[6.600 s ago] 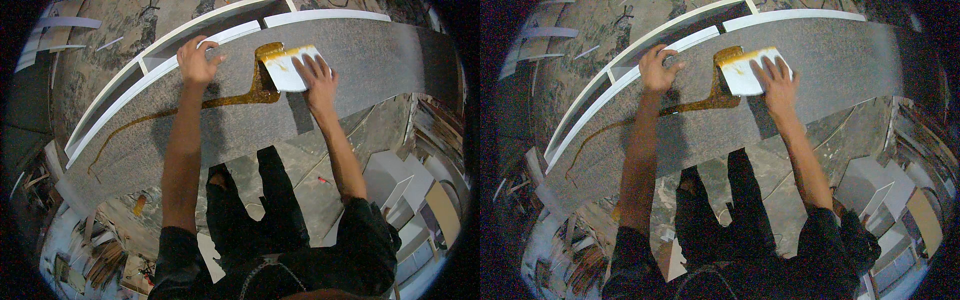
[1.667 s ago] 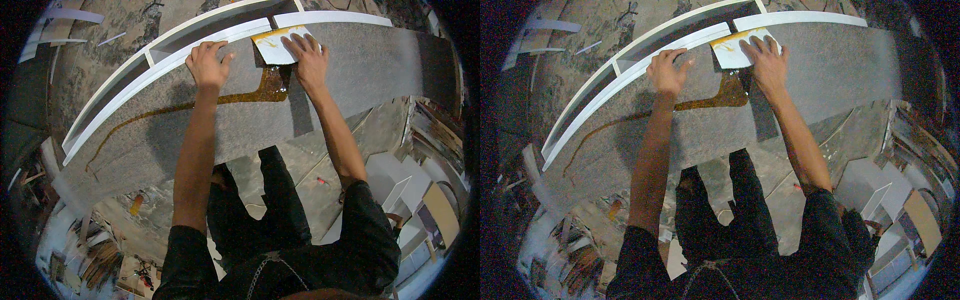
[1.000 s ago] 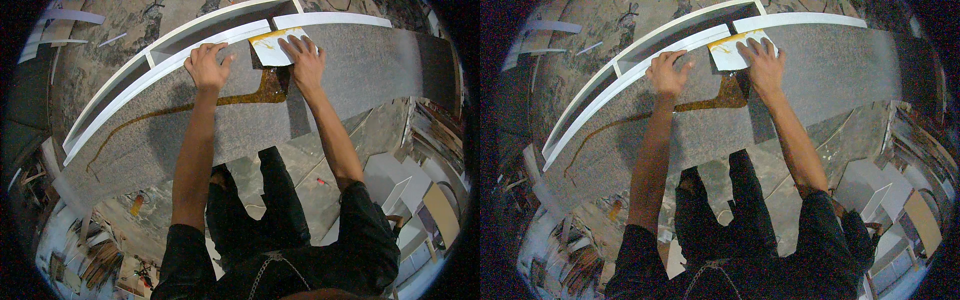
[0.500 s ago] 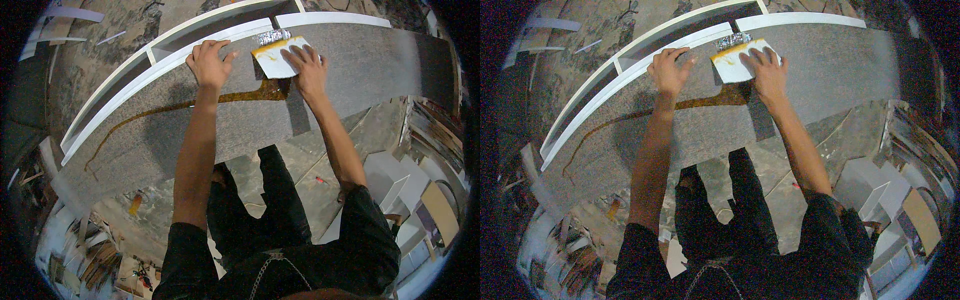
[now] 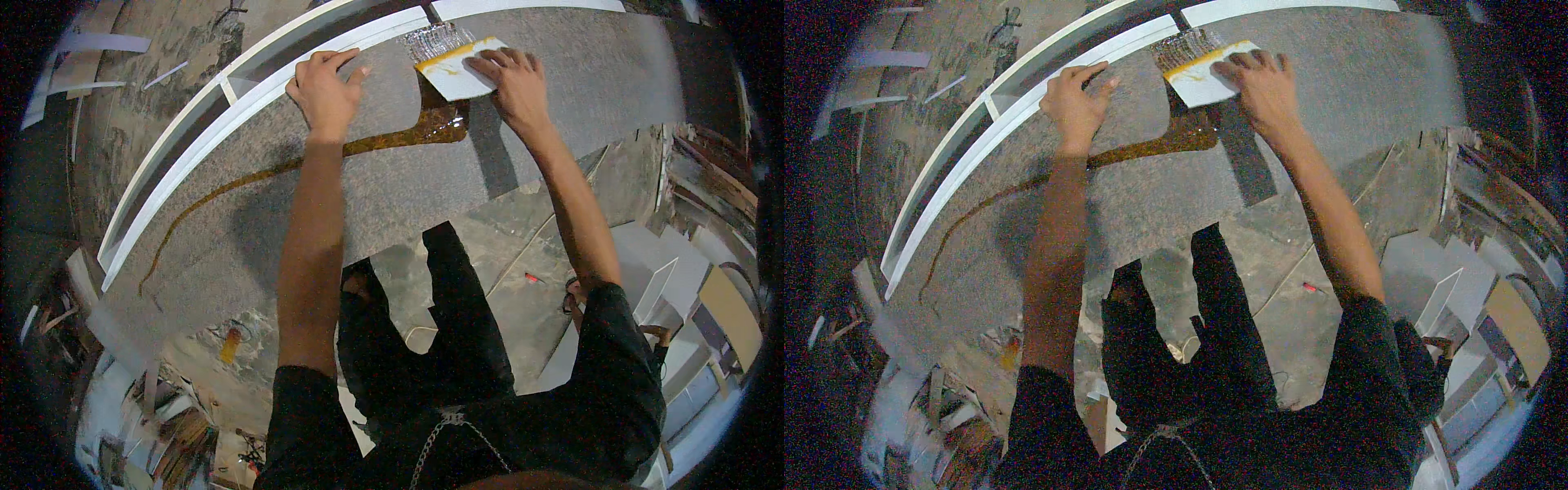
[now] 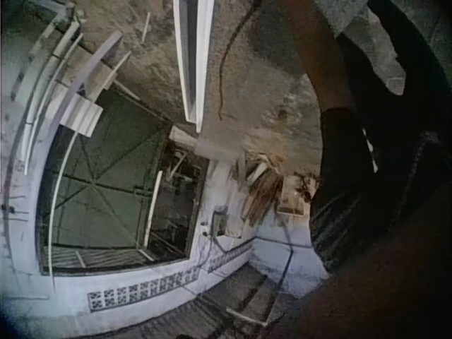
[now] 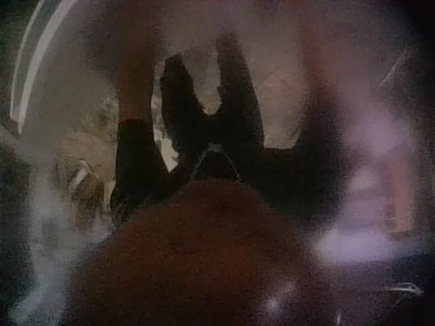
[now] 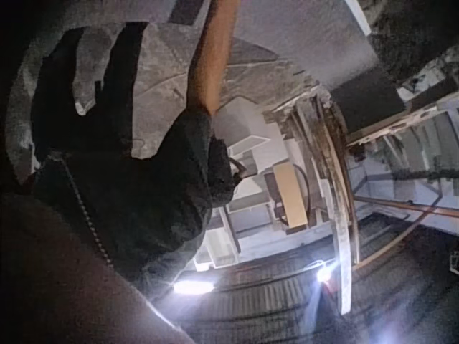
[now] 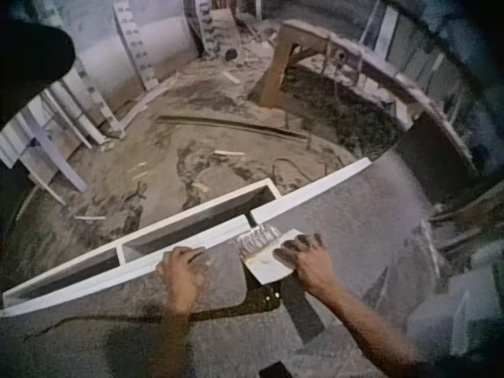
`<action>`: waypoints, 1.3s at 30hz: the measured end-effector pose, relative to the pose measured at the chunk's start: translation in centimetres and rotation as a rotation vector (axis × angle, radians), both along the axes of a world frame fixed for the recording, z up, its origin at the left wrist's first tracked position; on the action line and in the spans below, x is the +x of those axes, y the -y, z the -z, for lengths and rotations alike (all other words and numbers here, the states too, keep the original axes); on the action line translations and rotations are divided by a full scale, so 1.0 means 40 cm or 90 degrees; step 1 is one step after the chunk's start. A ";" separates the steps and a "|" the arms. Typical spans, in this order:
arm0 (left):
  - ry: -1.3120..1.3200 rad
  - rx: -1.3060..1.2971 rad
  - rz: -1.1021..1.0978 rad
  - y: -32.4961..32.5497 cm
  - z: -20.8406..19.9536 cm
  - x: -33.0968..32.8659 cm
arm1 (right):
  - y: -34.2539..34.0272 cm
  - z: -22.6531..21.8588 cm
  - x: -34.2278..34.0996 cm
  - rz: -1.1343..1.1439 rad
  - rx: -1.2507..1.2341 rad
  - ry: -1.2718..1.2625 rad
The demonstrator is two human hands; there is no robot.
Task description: The person pours a viscous yellow liquid from a plastic cup onto a large gray board and spreads it with a white card. The person repeatedly pours and spreads the liquid along the board's surface.
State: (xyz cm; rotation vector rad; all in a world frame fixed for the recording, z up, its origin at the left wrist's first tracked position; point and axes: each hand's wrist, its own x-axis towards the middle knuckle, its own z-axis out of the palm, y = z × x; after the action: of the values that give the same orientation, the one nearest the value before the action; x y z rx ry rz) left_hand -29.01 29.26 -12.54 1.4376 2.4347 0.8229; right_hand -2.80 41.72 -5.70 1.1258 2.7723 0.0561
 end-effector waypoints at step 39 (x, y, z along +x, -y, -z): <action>0.009 0.047 0.144 0.038 0.043 -0.131 | 0.512 -0.268 0.251 0.216 -0.342 -0.544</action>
State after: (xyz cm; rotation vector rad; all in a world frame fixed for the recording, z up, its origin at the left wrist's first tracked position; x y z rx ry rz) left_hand -34.25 27.72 -14.26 1.6891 2.1985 0.8750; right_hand 7.25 21.26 5.02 1.6849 2.8162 -1.4092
